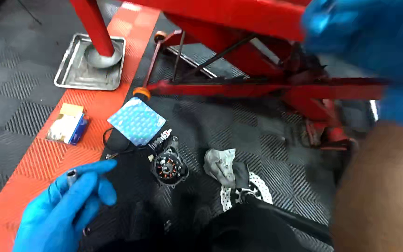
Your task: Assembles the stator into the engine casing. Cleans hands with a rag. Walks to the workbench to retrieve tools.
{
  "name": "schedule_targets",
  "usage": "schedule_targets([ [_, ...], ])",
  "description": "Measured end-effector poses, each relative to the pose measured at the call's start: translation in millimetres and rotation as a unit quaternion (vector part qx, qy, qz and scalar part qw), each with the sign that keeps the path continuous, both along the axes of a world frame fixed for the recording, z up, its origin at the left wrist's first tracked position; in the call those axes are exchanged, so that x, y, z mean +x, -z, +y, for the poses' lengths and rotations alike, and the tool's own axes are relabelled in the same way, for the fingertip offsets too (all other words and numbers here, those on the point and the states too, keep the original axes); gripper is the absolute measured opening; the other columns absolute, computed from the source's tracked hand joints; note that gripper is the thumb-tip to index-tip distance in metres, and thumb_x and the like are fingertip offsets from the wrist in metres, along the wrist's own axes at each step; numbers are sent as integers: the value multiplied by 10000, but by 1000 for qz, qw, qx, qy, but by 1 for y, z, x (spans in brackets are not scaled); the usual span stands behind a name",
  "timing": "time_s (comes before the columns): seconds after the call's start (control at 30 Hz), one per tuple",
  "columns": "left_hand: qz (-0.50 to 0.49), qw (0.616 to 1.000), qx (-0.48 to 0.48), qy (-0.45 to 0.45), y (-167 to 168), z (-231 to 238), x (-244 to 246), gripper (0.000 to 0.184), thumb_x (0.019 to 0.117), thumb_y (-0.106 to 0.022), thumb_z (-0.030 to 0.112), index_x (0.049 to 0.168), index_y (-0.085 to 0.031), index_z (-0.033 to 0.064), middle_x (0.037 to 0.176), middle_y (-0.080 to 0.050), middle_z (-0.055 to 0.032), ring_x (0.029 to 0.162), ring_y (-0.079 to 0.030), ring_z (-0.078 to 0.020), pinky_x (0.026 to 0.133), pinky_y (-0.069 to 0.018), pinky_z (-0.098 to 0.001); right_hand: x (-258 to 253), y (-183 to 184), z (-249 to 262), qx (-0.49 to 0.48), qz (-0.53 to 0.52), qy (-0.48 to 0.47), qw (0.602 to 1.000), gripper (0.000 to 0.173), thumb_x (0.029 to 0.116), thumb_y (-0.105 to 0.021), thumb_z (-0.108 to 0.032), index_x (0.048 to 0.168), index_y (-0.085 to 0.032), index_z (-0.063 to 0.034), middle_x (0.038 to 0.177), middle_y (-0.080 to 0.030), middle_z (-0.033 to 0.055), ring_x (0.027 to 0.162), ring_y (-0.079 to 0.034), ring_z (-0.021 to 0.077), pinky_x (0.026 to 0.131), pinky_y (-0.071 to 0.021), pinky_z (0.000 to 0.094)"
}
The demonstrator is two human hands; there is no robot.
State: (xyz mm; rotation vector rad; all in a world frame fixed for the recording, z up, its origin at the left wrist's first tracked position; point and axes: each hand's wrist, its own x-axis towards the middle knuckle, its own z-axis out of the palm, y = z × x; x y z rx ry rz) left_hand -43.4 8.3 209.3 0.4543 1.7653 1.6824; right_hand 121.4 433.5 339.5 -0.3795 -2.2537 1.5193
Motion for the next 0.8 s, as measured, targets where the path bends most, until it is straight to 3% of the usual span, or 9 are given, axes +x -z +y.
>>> schedule_targets([
  [0.07,46,996,-72,-10,48,0,-7,292,1057,-473,148,1158,-746,120,766,-719,36,481,-477,6,429,-368,-139,-6,65,-57,-13,-68,-28,997,133,927,-616,-65,943,-704,-162,862,-716,-40,651,-617,39,548,-518,190],
  [0.13,101,980,-170,12,107,-1,-6,229,1023,-576,247,1105,-776,173,811,-734,46,527,-537,-42,461,-415,-190,3,155,-91,-124,-158,-86,976,120,932,-636,-12,942,-722,-95,866,-724,15,628,-586,51,522,-476,186],
  [0.2,130,959,-244,56,165,3,1,229,1010,-613,362,1081,-785,229,811,-735,77,630,-640,-65,559,-526,-256,21,242,-113,-299,-206,-118,924,134,947,-617,-58,971,-746,-83,830,-700,38,583,-531,36,495,-425,179],
  [0.23,127,953,-265,72,189,5,7,231,1000,-617,385,1080,-784,247,820,-741,86,685,-683,-70,612,-574,-285,33,279,-123,-386,-217,-127,888,132,960,-609,-100,988,-738,-92,836,-682,31,610,-546,31,527,-452,177],
  [0.33,116,950,-282,69,230,18,22,197,988,-651,348,1091,-788,251,805,-743,87,695,-697,-63,622,-592,-288,60,350,-148,-510,-250,-83,819,144,982,-610,-133,1033,-739,-93,854,-681,30,631,-547,23,564,-460,174],
  [0.5,174,941,-278,80,250,28,20,213,954,-710,308,1154,-766,263,945,-739,125,708,-656,3,619,-566,-220,67,374,-154,-370,-389,20,844,119,965,-695,-92,1019,-796,-124,850,-739,29,559,-490,62,511,-383,204],
  [0.6,188,942,-270,59,259,33,20,282,923,-725,334,1196,-751,268,993,-721,118,712,-642,0,605,-554,-200,61,377,-144,-264,-374,29,889,137,945,-729,-93,1017,-822,-165,959,-781,-20,766,-680,95,680,-564,247],
  [0.7,240,901,-350,90,272,37,25,507,879,-704,571,1308,-697,299,1008,-666,77,672,-561,-51,575,-487,-305,51,383,-136,-143,-377,8,915,160,938,-736,-106,1006,-819,-224,1033,-764,-85,876,-712,75,750,-612,275],
  [0.8,241,869,-410,138,284,38,29,680,850,-641,705,1396,-641,301,1059,-678,15,733,-611,-133,614,-525,-424,33,386,-135,-86,-386,-37,918,133,928,-756,-148,987,-814,-252,994,-756,-124,862,-698,15,745,-604,240],
])
